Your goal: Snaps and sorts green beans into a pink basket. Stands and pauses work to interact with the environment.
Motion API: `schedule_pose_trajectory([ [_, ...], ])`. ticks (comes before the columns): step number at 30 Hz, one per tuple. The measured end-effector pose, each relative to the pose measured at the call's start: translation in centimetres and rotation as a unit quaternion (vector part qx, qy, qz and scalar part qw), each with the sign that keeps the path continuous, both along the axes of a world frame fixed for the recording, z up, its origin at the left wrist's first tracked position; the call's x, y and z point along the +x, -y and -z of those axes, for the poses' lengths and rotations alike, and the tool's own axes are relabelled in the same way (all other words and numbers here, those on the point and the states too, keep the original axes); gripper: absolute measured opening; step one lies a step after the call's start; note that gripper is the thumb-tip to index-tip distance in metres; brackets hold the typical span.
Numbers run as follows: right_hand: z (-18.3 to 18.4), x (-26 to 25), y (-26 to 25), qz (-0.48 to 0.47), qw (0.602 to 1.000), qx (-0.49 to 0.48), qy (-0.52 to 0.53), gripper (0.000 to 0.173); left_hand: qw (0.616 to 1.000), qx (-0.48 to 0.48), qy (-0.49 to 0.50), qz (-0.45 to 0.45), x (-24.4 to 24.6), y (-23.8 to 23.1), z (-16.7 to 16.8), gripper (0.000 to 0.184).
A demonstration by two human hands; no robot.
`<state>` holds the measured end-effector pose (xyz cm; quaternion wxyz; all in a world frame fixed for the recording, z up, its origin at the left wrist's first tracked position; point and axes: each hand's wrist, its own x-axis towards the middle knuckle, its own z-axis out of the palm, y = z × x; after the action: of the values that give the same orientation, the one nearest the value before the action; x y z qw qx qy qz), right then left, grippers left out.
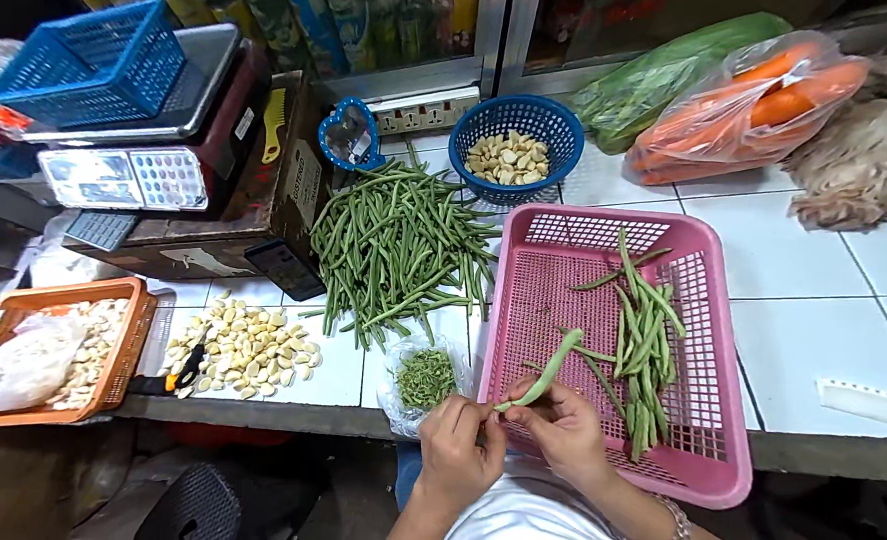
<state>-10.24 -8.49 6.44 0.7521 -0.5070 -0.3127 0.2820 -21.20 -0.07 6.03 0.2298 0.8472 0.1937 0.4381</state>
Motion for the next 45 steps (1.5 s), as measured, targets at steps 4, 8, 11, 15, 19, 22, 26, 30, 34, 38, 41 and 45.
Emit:
schedule_pose_trajectory([
  [4,0.7,-0.7,-0.2,0.039,0.993,0.051,0.095,0.017,0.998,-0.006,0.021,-0.054,0.4,0.9,-0.1,0.017],
  [8,1.3,-0.9,-0.2,0.059,0.984,0.065,0.157,0.016,0.996,-0.006,0.018,-0.083,0.6,1.6,-0.4,0.019],
  [11,0.8,0.1,-0.1,0.021,0.992,0.039,0.120,0.014,0.998,-0.051,0.009,-0.024,0.0,1.4,-0.9,0.016],
  [15,0.8,1.9,0.4,-0.048,0.990,0.017,0.133,0.010,0.985,-0.136,-0.064,0.080,-1.3,0.5,-1.8,0.020],
  [19,1.2,1.8,0.8,-0.062,0.983,-0.006,0.170,0.009,0.990,-0.028,-0.131,0.051,-1.4,0.1,-2.2,0.019],
  [22,1.3,1.1,0.8,-0.021,0.958,-0.039,0.285,0.011,0.986,0.024,-0.163,0.013,-1.0,0.6,-1.9,0.019],
  [26,1.3,0.5,0.9,-0.028,0.979,-0.023,0.201,0.008,0.995,0.047,-0.082,0.008,-0.7,1.0,-0.8,0.020],
  [30,-0.3,-0.4,0.7,-0.053,0.997,0.033,-0.046,0.013,0.998,-0.028,0.058,0.028,-0.1,2.1,-0.2,0.016],
  [34,-1.2,-0.9,0.5,-0.074,0.975,0.036,-0.205,0.014,0.990,-0.060,0.123,0.025,0.4,2.7,0.2,0.013],
  [38,-1.8,-1.0,0.6,-0.111,0.945,0.035,-0.306,0.014,0.990,-0.036,0.132,0.025,0.2,2.7,0.4,0.013],
  [41,-1.9,-1.0,0.7,-0.132,0.930,0.029,-0.342,0.014,0.989,-0.041,0.136,0.032,0.0,2.8,0.6,0.013],
  [45,-2.2,-0.7,0.8,-0.159,0.904,0.002,-0.397,0.019,0.987,-0.057,0.146,0.041,-0.1,2.8,1.1,0.014],
])
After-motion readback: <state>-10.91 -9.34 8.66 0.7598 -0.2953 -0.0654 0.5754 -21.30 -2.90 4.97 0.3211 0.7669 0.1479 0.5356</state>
